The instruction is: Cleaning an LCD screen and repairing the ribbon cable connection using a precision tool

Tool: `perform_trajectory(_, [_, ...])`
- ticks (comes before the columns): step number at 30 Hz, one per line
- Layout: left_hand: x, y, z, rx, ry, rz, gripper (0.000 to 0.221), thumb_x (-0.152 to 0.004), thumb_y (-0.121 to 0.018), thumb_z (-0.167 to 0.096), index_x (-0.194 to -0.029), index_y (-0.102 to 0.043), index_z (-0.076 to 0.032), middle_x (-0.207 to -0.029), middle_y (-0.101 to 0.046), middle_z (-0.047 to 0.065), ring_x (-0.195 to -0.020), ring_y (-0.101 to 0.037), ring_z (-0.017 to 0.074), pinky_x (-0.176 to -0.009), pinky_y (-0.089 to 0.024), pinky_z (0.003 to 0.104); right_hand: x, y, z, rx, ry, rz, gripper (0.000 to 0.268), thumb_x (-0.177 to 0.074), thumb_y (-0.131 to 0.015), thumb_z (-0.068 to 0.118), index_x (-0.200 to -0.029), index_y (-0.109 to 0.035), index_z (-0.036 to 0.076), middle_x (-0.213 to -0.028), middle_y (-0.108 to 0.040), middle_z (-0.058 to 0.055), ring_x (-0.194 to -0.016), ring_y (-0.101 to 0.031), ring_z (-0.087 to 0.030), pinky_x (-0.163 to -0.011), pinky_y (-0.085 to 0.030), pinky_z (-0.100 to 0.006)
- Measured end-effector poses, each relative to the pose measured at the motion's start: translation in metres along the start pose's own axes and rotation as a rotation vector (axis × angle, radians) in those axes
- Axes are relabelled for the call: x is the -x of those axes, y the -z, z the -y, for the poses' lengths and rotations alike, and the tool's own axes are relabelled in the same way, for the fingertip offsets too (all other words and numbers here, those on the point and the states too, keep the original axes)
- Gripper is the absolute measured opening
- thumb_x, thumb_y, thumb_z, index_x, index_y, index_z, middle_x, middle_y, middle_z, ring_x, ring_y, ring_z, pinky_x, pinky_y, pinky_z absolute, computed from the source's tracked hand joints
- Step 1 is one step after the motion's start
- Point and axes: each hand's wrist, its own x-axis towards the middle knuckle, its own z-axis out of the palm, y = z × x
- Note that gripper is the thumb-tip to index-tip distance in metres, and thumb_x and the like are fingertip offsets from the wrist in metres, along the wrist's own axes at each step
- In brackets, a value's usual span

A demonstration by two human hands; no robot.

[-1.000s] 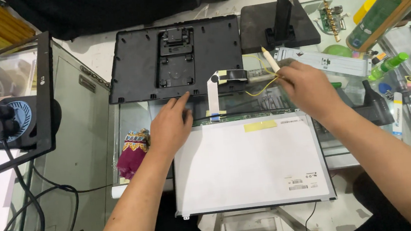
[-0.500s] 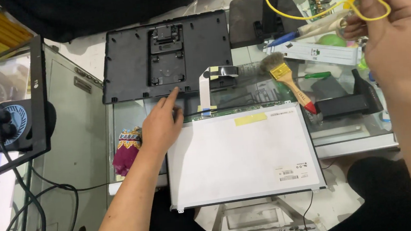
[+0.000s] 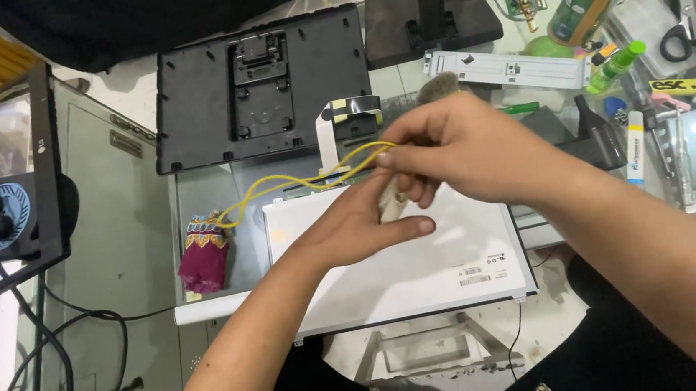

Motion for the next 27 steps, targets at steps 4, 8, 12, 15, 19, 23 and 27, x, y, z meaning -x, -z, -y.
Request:
perform_trajectory(4, [-0.007,-0.017,0.044,0.478,0.053,-0.193,0.021,-0.092,-0.070,-0.011,-0.088,-0.050,-0.010,-0.097,-0.060,0.005,-0.076,-0.061,0.0182,-0.068,-0.062,0.035,-0.014,-0.008,-0.018,-0.139,0.136,0.052,0.028,-0.097,-0.064,0.010,-0.121,-0.074,-0.001,-0.067,-0.066,-0.008,-0.058,-0.061,-0.012,-0.052,-0.051,-0.026])
perform_trajectory(8, [-0.002,-0.005,0.038,0.581,0.019,-0.504,0.026,-0.099,-0.059,-0.028,-0.085,-0.053,-0.008,-0.065,-0.050,0.005,-0.057,-0.053,0.0175,-0.060,-0.051,0.033,-0.006,-0.002,-0.038,0.000,0.191,-0.217,0.039,-0.099,-0.056,0.007,-0.138,-0.057,0.004,-0.113,-0.065,-0.008,-0.079,-0.068,-0.014,-0.067,-0.062,-0.025])
perform_trajectory(12, [0.002,-0.030,0.060,0.687,-0.045,-0.658,0.034,-0.109,-0.049,-0.034,-0.087,-0.050,-0.008,-0.071,-0.048,0.002,-0.067,-0.056,0.0177,-0.070,-0.052,0.033,0.019,-0.022,-0.097,0.254,0.086,-0.146,0.029,-0.091,-0.069,0.012,-0.119,-0.072,0.007,-0.090,-0.075,-0.013,-0.063,-0.069,-0.025,-0.053,-0.055,-0.034])
perform_trajectory(15, [0.017,-0.058,0.048,0.386,0.130,-0.590,0.034,-0.108,-0.035,-0.043,-0.090,-0.046,-0.016,-0.081,-0.048,0.001,-0.076,-0.049,0.0161,-0.074,-0.041,0.032,0.042,-0.045,-0.120,0.388,0.165,-0.060,0.039,-0.088,-0.078,0.032,-0.120,-0.063,0.017,-0.113,-0.070,0.001,-0.092,-0.068,-0.014,-0.068,-0.055,-0.030])
perform_trajectory(19, [0.022,-0.069,0.022,0.224,0.385,-0.458,0.043,-0.100,-0.033,-0.055,-0.100,-0.050,-0.015,-0.085,-0.059,0.001,-0.077,-0.061,0.0168,-0.076,-0.050,0.034,0.042,-0.049,-0.133,0.324,0.020,0.010,0.032,-0.085,-0.083,0.028,-0.098,-0.055,0.016,-0.095,-0.072,0.000,-0.067,-0.062,-0.019,-0.068,-0.052,-0.031])
perform_trajectory(23, [0.010,-0.060,0.024,-0.294,0.212,-0.311,0.049,-0.087,-0.058,-0.057,-0.098,-0.052,-0.010,-0.101,-0.056,0.008,-0.096,-0.058,0.0294,-0.079,-0.047,0.046,0.048,-0.040,-0.145,0.384,0.083,0.038,0.026,-0.086,-0.066,0.013,-0.111,-0.058,0.017,-0.090,-0.078,-0.004,-0.076,-0.075,-0.026,-0.069,-0.056,-0.035])
perform_trajectory(27, [0.020,-0.032,0.041,-1.110,0.025,-0.284,0.081,-0.073,-0.068,-0.088,-0.115,-0.065,-0.019,-0.093,-0.065,-0.004,-0.088,-0.063,0.0227,-0.055,-0.054,0.047,0.048,0.003,-0.155,0.828,0.350,-0.135,0.030,-0.096,-0.056,0.015,-0.125,-0.061,0.011,-0.120,-0.071,-0.014,-0.107,-0.066,-0.035,-0.091,-0.052,-0.045])
